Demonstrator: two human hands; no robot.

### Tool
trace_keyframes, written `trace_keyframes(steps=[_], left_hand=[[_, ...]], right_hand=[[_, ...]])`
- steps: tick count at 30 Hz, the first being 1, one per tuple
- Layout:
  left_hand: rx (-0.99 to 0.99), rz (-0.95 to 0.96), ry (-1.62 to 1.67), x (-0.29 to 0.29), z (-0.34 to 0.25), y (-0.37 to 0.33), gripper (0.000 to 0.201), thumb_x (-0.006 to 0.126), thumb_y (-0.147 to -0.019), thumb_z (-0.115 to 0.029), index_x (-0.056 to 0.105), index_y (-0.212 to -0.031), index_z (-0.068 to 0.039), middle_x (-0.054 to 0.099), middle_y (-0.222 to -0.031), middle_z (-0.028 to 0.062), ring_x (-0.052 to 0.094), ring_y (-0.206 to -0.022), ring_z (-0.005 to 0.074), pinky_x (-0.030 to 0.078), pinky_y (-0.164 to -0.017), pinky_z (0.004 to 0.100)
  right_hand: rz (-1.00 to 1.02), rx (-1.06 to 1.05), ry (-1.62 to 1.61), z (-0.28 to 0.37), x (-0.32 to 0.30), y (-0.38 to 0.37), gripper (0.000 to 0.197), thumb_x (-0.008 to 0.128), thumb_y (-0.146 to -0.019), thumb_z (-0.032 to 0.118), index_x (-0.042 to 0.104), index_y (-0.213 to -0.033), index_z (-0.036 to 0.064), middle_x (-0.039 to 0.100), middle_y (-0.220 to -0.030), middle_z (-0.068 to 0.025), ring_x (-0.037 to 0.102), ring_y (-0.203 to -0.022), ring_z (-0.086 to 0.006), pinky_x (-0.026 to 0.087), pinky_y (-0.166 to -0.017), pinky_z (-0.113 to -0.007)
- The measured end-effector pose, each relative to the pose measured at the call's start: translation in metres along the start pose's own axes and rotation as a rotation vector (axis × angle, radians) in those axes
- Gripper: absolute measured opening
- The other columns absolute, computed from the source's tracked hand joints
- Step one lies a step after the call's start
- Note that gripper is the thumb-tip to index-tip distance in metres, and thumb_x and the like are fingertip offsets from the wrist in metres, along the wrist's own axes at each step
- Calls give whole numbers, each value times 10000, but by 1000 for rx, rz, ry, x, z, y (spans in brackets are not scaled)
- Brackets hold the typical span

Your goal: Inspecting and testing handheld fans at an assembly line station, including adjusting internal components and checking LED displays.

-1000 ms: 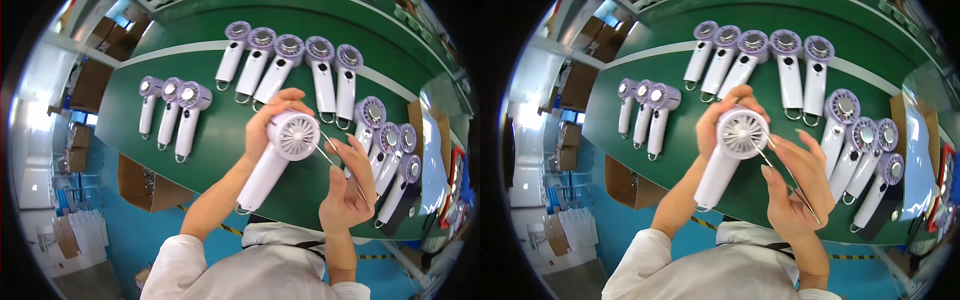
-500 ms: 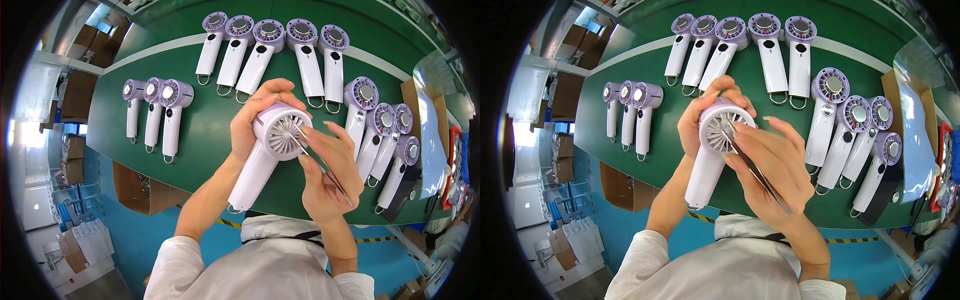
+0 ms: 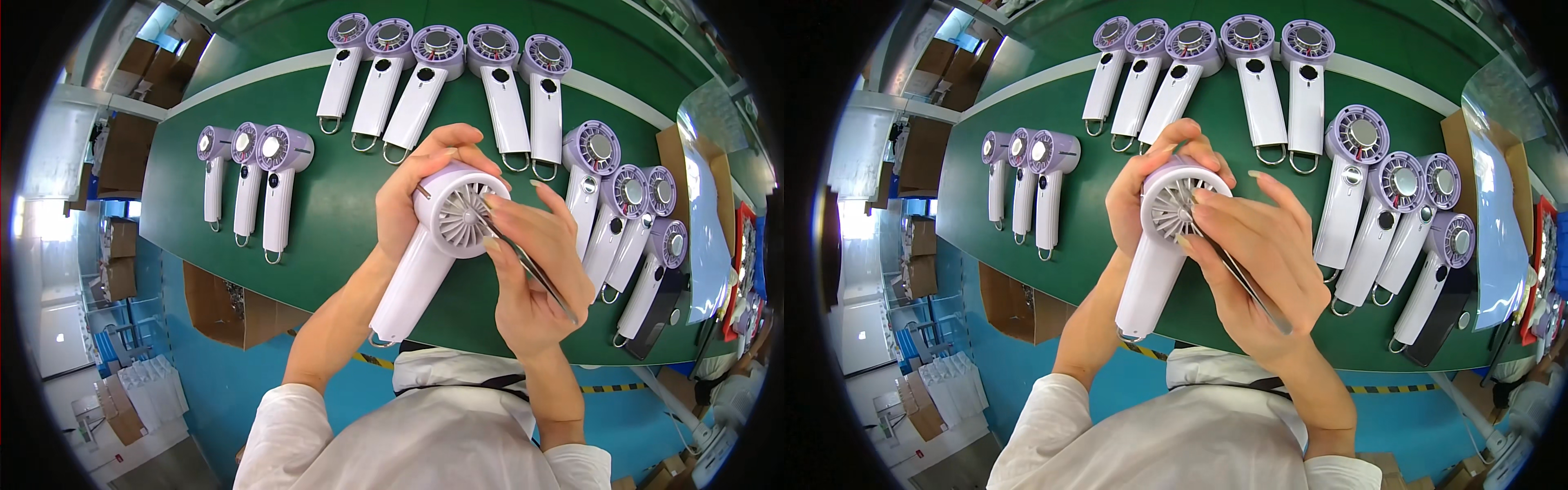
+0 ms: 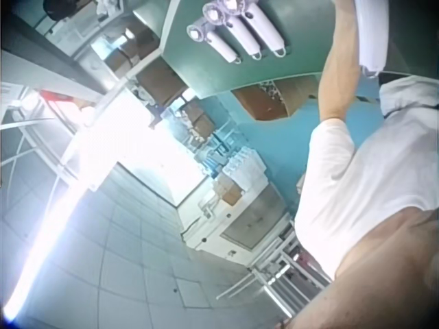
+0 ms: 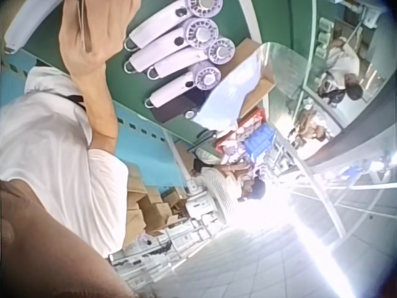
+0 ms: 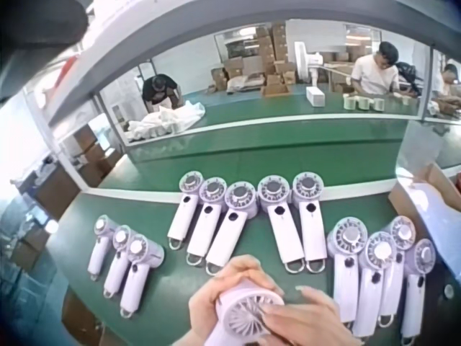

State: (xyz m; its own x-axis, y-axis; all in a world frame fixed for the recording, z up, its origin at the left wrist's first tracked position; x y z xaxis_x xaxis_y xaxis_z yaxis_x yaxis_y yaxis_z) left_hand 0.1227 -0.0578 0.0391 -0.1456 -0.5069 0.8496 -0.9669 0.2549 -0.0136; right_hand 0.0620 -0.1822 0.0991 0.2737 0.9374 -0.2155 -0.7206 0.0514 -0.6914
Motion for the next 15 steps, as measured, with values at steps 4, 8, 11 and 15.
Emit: trace_keyframes(steps=[4, 8, 11, 15], left_hand=[[7, -18, -3, -1, 1, 0, 355, 439, -913, -191, 512, -1192, 17, 671, -948, 182, 668, -873, 300, 543, -807, 375], [1, 14, 4, 0, 1, 0, 356, 438, -913, -193, 512, -1191, 16, 669, -943, 177, 666, -873, 293, 542, -803, 369], [4, 19, -15, -1, 0, 0, 361, 439, -911, -199, 511, -1191, 18, 666, -945, 175, 666, -874, 292, 541, -804, 369], [-7, 19, -69, 0, 0, 0, 369, 439, -910, -209, 511, -1190, 21, 662, -947, 172, 665, -874, 295, 539, -805, 368]], right_hand=[[7, 22, -11, -2, 0, -1, 241, 787, -731, -10, 702, -956, -6, 729, -932, -120, 700, -859, -239, 451, -993, -503], [20, 48, -33, -1, 0, -1, 217, 783, -743, -9, 701, -944, -5, 729, -917, -106, 699, -839, -230, 416, -1031, -522], [23, 60, -25, -1, 0, -2, 203, 777, -753, -10, 700, -940, -3, 729, -906, -96, 696, -821, -220, 379, -1062, -535], [30, 89, -44, -4, -2, -2, 192, 773, -756, -16, 704, -935, 1, 729, -894, -93, 692, -797, -209, 333, -1093, -541]])
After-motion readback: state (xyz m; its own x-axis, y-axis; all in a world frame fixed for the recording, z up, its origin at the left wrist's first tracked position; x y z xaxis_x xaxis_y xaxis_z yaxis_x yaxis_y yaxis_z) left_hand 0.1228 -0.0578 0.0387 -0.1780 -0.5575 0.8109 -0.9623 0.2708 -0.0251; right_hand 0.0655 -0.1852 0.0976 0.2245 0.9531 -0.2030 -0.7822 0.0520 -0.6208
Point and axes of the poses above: each hand's wrist, its own y-axis away from the middle knuckle, its own x-axis out of the palm, z = x × y, the point moved 5 cm from there along -y, towards the middle knuckle
